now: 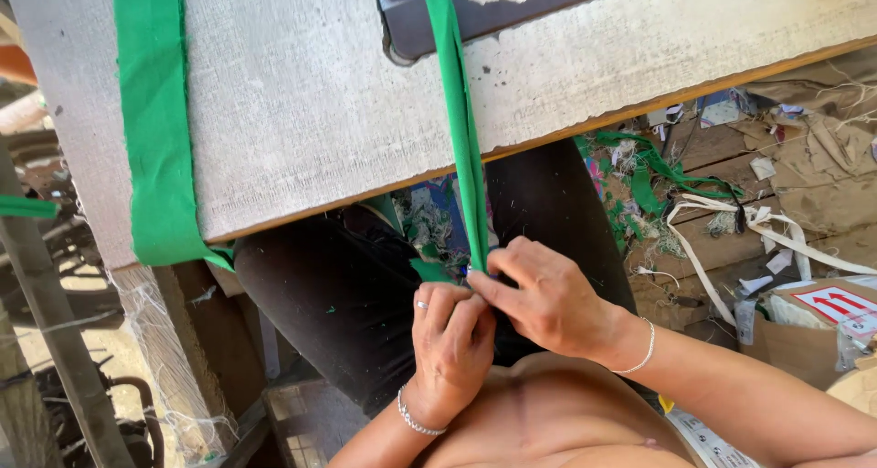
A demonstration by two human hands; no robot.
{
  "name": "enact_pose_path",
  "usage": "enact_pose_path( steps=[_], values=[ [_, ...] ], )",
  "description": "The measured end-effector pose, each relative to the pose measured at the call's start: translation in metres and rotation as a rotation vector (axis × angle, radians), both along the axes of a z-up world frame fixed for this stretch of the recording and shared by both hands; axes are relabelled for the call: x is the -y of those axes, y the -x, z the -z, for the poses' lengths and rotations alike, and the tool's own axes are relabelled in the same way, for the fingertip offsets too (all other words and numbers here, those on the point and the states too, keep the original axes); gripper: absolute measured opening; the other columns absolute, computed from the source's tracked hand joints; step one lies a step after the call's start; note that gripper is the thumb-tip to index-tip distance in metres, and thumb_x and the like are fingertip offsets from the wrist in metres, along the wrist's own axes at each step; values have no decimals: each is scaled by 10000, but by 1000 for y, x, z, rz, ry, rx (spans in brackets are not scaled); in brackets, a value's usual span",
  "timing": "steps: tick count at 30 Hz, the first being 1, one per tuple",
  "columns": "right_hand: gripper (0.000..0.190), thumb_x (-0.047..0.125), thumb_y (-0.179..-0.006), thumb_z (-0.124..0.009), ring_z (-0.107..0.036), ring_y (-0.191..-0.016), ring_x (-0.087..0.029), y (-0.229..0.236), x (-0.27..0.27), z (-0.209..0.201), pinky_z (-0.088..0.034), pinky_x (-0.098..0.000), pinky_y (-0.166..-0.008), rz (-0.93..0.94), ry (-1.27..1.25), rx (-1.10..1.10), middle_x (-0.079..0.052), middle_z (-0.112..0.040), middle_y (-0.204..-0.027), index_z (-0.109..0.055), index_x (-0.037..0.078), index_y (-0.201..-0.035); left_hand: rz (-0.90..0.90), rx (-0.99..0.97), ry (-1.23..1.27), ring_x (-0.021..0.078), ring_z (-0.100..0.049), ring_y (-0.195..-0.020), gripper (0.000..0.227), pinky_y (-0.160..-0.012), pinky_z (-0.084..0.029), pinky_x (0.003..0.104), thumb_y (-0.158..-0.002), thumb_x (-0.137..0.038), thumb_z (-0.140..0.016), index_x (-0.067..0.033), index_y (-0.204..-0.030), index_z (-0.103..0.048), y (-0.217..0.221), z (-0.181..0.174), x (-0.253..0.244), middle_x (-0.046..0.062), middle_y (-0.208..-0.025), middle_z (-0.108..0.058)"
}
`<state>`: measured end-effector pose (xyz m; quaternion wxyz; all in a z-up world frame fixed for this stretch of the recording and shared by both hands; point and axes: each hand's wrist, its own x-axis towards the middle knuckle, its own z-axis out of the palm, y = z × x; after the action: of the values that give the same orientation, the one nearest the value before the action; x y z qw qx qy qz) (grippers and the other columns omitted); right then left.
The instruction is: Folding a green fabric strip lengthwise and pulling it across a sewing machine table
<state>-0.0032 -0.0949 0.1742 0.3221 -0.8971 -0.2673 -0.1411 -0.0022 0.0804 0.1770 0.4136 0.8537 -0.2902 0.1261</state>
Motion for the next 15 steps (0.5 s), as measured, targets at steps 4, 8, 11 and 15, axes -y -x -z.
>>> enact_pose_path(
  steps=[4,8,11,15],
  values=[
    [242,94,-1040,-477,-550,-826,-349,-6,14,0,-487,-461,-720,-130,-23,105,-164,-558,-1001,-630,-52,-1158,264,-178,117,290,-594,-806,82,-754,-487,380,-882,27,-670,-15,-946,-641,-29,-31,-14,133,-932,-629],
    [174,69,-1037,-534,-591,-991,-365,-12,17,-28,-545,-517,-842,-147,-41,192,-165,-572,-1018,-675,-33,-1042,553,181,-234,348,-614,-1206,272,-988,-411,492,-1024,-53,-436,-51,-1185,-655,-127,-64,-18,119,-1220,-638],
    [267,66,-1047,-446,-610,-999,-438,-29,26,-54,-542,-593,-923,-293,-115,208,-215,-574,-1003,-666,-86,-1037,842,389,-497,290,-566,-1319,272,-1176,-317,552,-946,-113,-570,-114,-1202,-663,-189,-74,-3,73,-1277,-625],
    [217,46,-1060,-453,-577,-918,-386,-29,31,-69,-530,-523,-827,-335,-128,111,-195,-524,-973,-617,-86,-1009,1063,510,-576,240,-645,-944,140,-889,-415,433,-919,-152,-719,-182,-1050,-678,-226,-85,22,18,-1022,-636]
  ],
)
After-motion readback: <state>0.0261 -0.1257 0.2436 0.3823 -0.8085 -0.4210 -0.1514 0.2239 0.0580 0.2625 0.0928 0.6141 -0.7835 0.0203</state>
